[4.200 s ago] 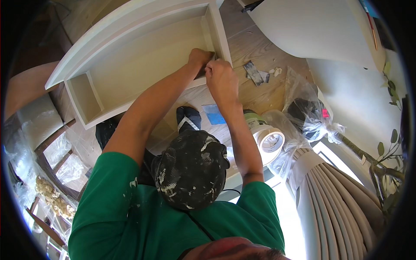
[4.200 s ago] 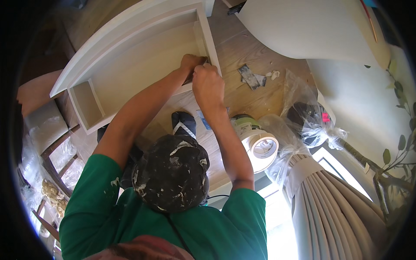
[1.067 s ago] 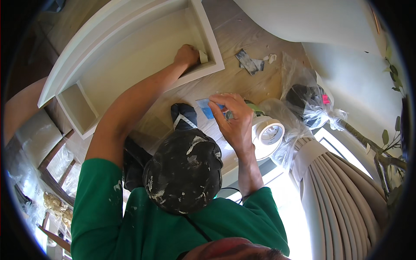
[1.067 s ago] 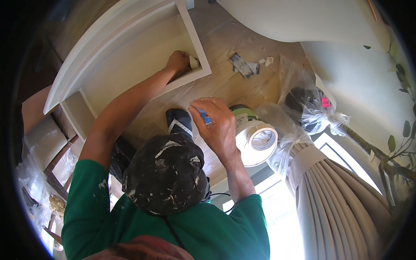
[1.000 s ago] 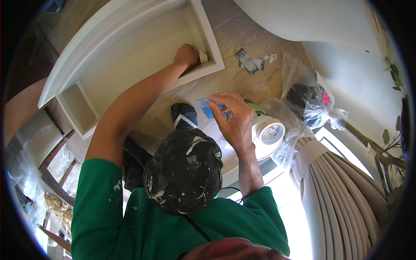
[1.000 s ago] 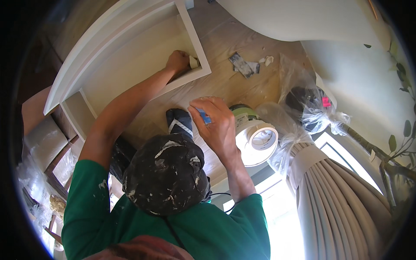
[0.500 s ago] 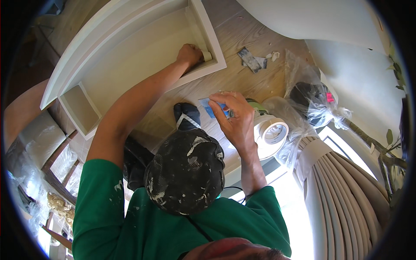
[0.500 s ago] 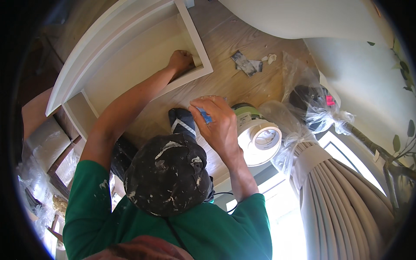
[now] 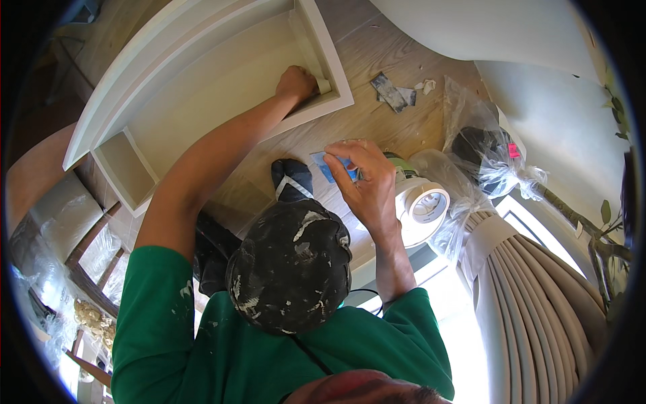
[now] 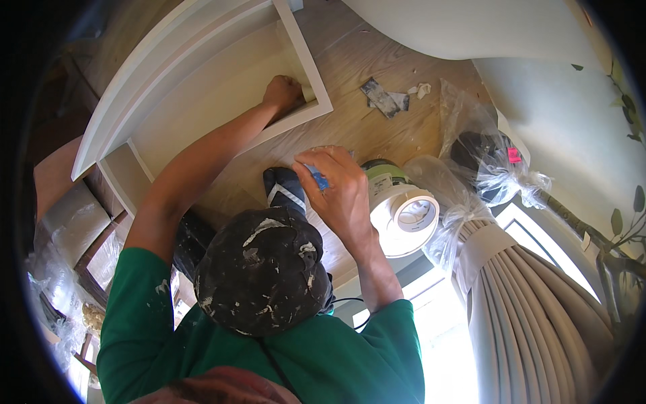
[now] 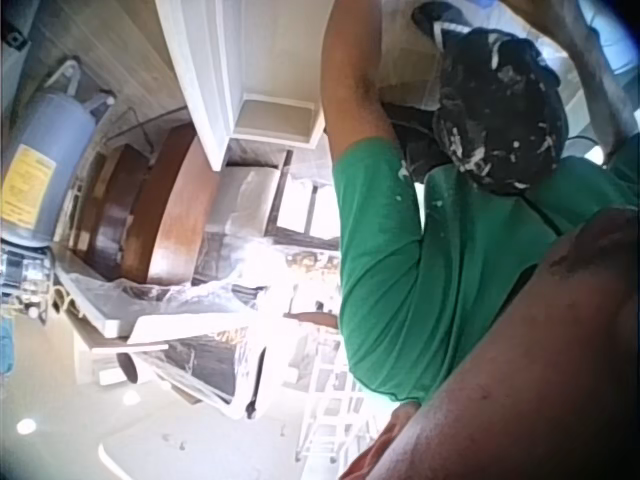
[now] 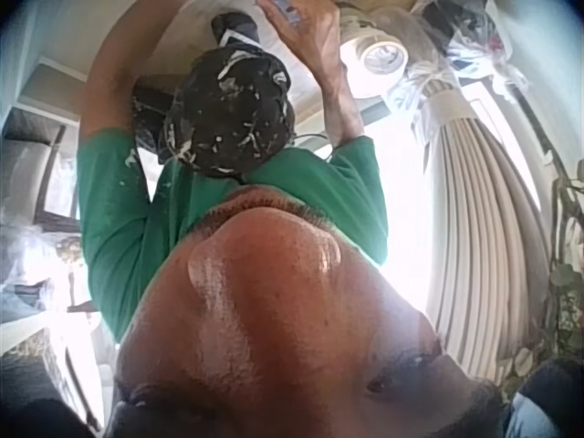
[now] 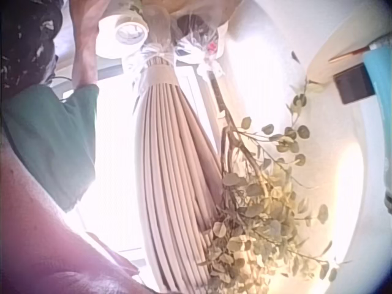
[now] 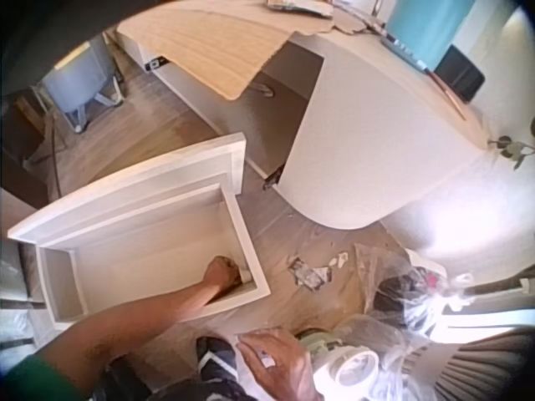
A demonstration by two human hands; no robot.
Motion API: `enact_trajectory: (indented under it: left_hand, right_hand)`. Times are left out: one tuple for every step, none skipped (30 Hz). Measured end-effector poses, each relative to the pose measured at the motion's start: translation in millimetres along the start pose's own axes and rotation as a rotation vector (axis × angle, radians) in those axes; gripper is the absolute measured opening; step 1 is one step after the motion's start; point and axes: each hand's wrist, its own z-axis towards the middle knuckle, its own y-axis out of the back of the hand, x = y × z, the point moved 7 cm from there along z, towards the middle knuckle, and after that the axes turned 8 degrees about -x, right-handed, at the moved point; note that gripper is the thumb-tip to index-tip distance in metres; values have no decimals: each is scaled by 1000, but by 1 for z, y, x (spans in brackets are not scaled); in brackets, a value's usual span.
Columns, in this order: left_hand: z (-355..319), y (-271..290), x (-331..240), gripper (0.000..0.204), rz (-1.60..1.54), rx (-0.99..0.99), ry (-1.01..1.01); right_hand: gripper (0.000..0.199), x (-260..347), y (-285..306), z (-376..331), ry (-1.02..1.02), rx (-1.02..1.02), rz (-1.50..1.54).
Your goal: The person applies masking tape to the inside edges of a drawer and then uses a brush to apply paint from a small container to a wooden piece inside the drawer.
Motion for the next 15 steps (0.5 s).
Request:
enact_trajectory:
  left_hand:
    - [1,1,1,28,17,-14,-5]
    - [2,2,1,29,34,-27,-10]
    - [2,1,2,29,31,-25,-12]
    - [2,1,1,30,28,-23,-15]
    - [2,1,0,30,26,-20,-19]
    - [2,2,-1,30,36,-28,-16]
    - [2,2,-2,30,45,-36,-13]
    - [1,3,-4,31,55,-44,-10]
    - [0,3,-4,31,54,-42,-7]
    - [-1,3,-5,31,52,-39,-5]
    - [-1,3,-5,31,51,-36,-2]
    - [-1,4,-6,31,48,-33,3]
    - [-1,3,-4,31,45,-30,8]
    - [0,3,-3,32,42,-27,14]
    - [0,3,-3,32,40,-31,6]
  right_hand:
    - [13,0,-1,0,5,2,0]
    - [13,0,-1,0,10,4,0]
    - [13,1,-2,0,16,6,1]
    - [13,1,-2,0,14,4,1]
    - [13,0,-2,0,13,3,1]
    - [13,0,-2,0,12,1,1]
    - [13,0,-3,0,7,4,1]
    - [13,-1,-3,0,2,6,2]
    - [13,-1,-3,0,-3,9,3]
    - [13,-1,-3,0,-3,10,2]
    - [14,-1,-3,0,-2,10,1]
    - [14,-1,-3,0,-1,11,0]
    - [14,-2,-3,0,-2,10,1]
    - [14,-2,-3,0,-2,8,2]
    - [14,-2,-3,0,-2,7,3]
